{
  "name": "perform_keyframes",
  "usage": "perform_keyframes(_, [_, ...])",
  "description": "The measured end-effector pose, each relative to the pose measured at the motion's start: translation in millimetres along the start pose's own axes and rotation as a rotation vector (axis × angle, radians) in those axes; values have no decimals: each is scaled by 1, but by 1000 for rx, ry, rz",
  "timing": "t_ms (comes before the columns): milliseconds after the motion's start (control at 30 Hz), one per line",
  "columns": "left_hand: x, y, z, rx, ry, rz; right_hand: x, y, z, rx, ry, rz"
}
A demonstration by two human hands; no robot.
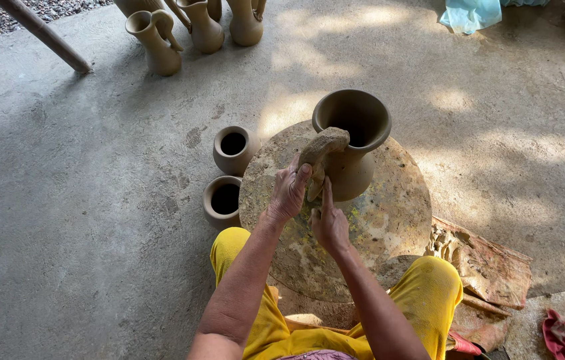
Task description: The person attaches handles to a ceramic vessel by hand and with a tool, then rolls and shapes a large piece of clay on a pottery wheel.
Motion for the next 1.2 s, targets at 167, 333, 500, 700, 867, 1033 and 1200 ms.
perform_keyframes(167, [9, 2, 5, -19, -55, 33, -24, 10, 14, 128, -26, 30])
perform_keyframes(333, [17, 4, 6, -43, -67, 57, -47, 3, -3, 103, -36, 195])
perform_keyframes(500, [23, 6, 8, -66, -103, 117, -33, -14, -5, 128, -88, 67])
perform_keyframes(700, [9, 0, 3, -93, -13, 85, -24, -25, -6, 234, -49, -145])
perform_keyframes(867, [15, 2, 3, -97, -95, 97, -15, -16, 12, 40, -198, -66])
perform_keyframes(1033, [11, 2, 4, -101, -66, 64, -54, 24, 12, 72, -71, 103])
perform_keyframes(1200, [9, 0, 3, -153, 25, 80, -95, 50, -1, 238, 168, 233])
Point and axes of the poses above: each hand's wrist, its own z-axis away from the middle knuckle, its own y-axis out of the back of the hand, x = y × z, the point moved 10 cm from there along -z, towards the middle knuckle, and after that the axes turned 10 degrees about y, right-handed, at the moved point
